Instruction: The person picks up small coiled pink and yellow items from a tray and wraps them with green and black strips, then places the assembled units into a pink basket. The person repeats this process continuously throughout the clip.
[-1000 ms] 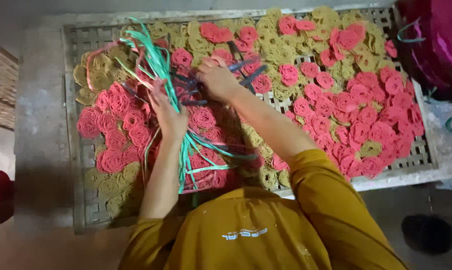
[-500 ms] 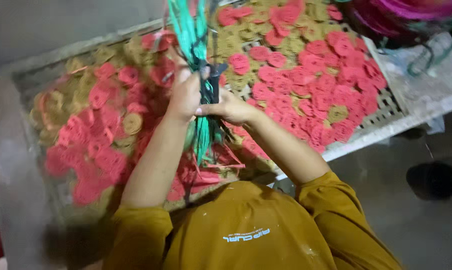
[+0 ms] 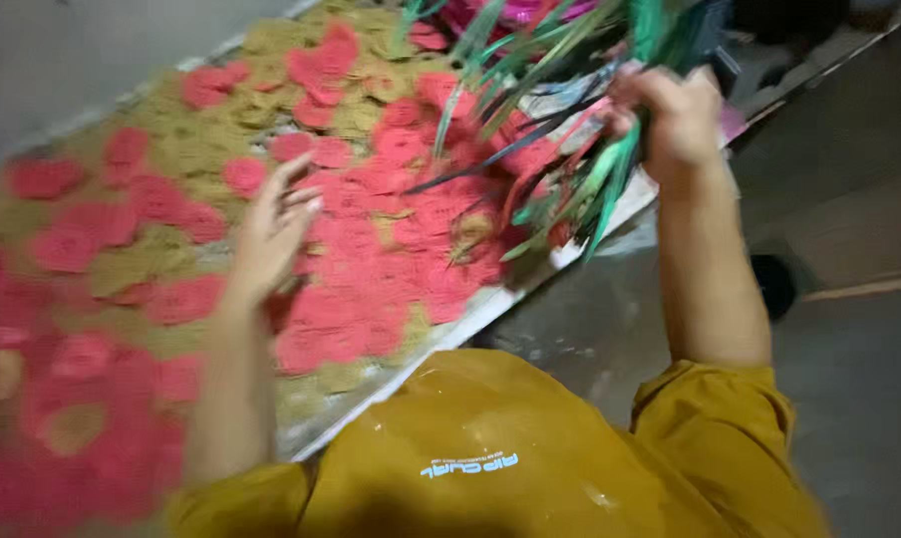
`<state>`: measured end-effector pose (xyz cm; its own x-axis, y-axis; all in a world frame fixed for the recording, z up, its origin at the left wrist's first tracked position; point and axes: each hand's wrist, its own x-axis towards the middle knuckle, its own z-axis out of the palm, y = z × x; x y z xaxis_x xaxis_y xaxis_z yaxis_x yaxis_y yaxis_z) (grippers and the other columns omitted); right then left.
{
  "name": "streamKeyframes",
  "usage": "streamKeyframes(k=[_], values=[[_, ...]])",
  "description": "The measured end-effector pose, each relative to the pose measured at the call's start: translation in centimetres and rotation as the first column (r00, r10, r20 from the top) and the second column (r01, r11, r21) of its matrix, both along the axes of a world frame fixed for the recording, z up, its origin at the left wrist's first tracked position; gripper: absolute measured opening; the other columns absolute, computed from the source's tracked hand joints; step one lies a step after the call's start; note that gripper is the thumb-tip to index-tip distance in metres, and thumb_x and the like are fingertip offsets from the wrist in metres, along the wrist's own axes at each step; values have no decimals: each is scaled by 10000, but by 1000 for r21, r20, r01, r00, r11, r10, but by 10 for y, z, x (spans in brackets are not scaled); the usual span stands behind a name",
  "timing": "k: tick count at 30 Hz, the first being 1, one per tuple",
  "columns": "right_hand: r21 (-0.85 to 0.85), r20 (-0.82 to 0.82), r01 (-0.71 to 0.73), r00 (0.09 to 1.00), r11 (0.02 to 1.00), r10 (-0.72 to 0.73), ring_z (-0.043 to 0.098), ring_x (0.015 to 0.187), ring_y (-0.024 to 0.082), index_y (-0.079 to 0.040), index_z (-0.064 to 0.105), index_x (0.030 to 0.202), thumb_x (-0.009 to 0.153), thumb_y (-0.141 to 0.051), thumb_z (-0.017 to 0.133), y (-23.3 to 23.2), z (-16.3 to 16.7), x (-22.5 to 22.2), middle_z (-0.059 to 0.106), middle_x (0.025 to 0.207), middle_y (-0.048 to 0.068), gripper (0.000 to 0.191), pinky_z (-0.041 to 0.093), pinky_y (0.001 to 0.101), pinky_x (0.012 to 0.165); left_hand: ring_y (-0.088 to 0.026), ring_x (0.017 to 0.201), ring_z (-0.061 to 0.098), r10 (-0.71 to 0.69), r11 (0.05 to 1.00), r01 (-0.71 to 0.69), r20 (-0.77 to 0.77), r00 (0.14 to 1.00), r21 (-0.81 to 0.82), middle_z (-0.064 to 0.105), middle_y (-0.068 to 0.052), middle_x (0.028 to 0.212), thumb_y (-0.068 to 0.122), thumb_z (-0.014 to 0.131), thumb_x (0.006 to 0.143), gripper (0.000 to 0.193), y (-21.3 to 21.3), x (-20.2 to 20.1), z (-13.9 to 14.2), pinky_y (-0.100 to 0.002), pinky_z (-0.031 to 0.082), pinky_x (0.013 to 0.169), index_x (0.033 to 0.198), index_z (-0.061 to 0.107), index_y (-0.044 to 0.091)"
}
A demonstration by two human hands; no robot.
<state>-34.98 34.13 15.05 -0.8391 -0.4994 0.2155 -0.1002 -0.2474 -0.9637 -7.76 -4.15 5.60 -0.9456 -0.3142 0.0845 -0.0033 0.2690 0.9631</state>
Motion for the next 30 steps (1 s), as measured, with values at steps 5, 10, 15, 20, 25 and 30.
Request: streamKeyframes(k=[5,10,15,20,25,30], values=[[92,-357,60,934,994,-23,601,730,236,50,591,1151,1090,-38,625,110,49,-115,610,884,128,112,543,392,740,-295,1221,613,351,902,-301,118,929,-310,595,-181,1338,166,674,967,483,45,51,-54,-429,494,1065,1424,567,53],[408,-879,857,276,315,388,669,897,431,20,641,1054,1171,-196,669,129,14,-189,683,971,247,247,535,528,781,-394,1293,554,494,728,-439,-41,868,-527,606,-212,1364,127,692,944,438,96,66,-85,-463,416,1150,1354,585,17],[771,-582,632,651,79,487,680,1093,456,-29,583,1175,1031,-150,648,87,-91,-182,705,1096,230,199,514,580,921,-400,1323,523,545,711,-478,-25,838,-516,607,-208,1371,141,705,926,440,147,46,-92,-473,398,1155,1338,599,31],[881,-468,439,751,178,465,501,1249,489,-66,373,1536,686,-265,909,78,-139,-160,462,1403,271,1025,462,592,940,-377,1316,527,469,779,-415,-3,883,-469,595,-207,1367,159,715,921,447,180,15,-85,-465,402,1145,1331,590,36],[881,-470,419,714,221,519,553,1255,453,-150,461,1515,695,-371,913,82,-142,-160,500,1442,219,962,502,573,920,-388,1315,525,423,790,-387,-34,905,-475,561,-208,1379,138,711,900,475,195,-17,-75,-458,407,1130,1347,584,41],[809,-582,485,740,333,336,542,1287,455,-140,497,1507,736,-434,908,93,-153,-149,497,1483,230,922,489,549,995,-350,1286,556,348,888,-326,10,937,-325,535,-199,1400,119,671,933,434,208,-37,-74,-416,460,1099,1351,570,55]])
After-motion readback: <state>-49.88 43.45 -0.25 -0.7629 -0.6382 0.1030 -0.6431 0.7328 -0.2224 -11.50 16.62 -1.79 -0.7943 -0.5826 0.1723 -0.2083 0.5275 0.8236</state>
